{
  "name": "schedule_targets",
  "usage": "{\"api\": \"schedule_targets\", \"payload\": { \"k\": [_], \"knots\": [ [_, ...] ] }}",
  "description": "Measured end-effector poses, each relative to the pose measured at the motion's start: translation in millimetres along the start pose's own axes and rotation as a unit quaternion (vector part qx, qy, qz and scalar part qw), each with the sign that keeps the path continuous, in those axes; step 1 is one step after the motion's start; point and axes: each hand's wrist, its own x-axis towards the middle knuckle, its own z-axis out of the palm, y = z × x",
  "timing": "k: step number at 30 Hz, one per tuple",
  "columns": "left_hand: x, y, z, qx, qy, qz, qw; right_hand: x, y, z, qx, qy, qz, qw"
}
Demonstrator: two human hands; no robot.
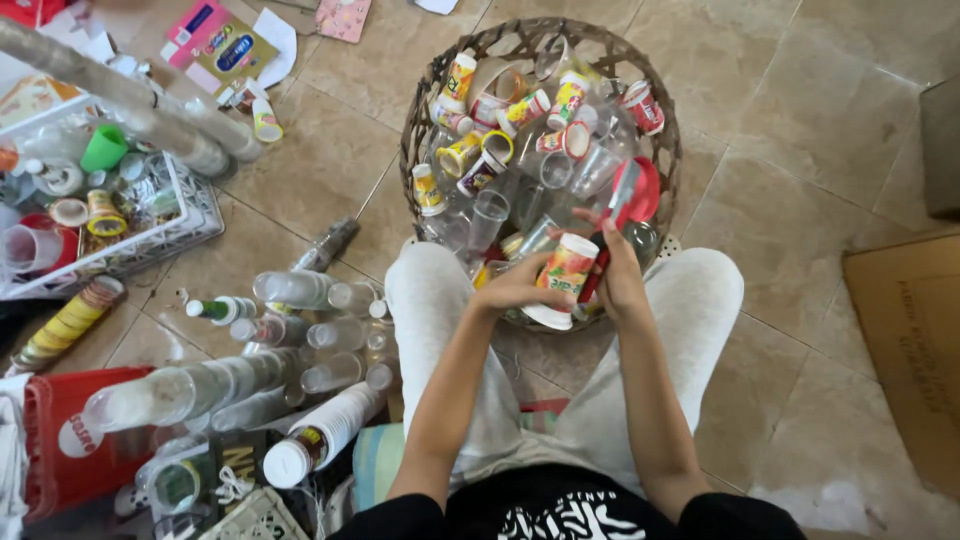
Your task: The person is using a utility knife to cut and remove the top rims or labels from various plastic beverage cups.
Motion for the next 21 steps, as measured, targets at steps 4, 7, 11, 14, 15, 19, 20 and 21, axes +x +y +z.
{"api": "schedule_targets", "payload": {
  "k": [4, 7, 11, 14, 15, 19, 20, 21],
  "knots": [
    [-3.6, 10.9, 0.6, 0.111, -0.011, -0.042, 0.993, 12.2, 21.2, -38.3, 0.096, 0.065, -0.008, 0.993],
    [-3.0, 11.8, -14.5, -0.040, 0.063, 0.078, 0.994, 1.7, -30.9, -17.2, 0.296, 0.225, 0.005, 0.928],
    [-3.6, 81.5, 13.5, -0.264, 0.104, 0.196, 0.939, -5.8, -19.4, -52.8, 0.267, 0.163, -0.024, 0.950],
    [15.7, 47.5, -6.2, -0.354, -0.025, 0.313, 0.881, -12.2, -30.7, -26.2, 0.217, 0.109, -0.021, 0.970],
    [18.5, 42.5, -6.7, -0.361, -0.026, 0.323, 0.874, -15.4, -38.4, -9.2, 0.168, 0.062, -0.028, 0.983],
    [23.4, 28.6, -4.8, -0.387, -0.007, 0.315, 0.866, -24.8, -39.8, 33.9, 0.099, -0.038, -0.013, 0.994],
    [22.9, 29.4, -2.0, -0.388, -0.007, 0.314, 0.866, -26.0, -36.5, 38.4, 0.099, -0.037, -0.012, 0.994],
    [22.4, 30.3, 0.9, -0.393, 0.002, 0.308, 0.867, -27.1, -33.2, 43.0, 0.054, -0.042, -0.035, 0.997]
  ]
}}
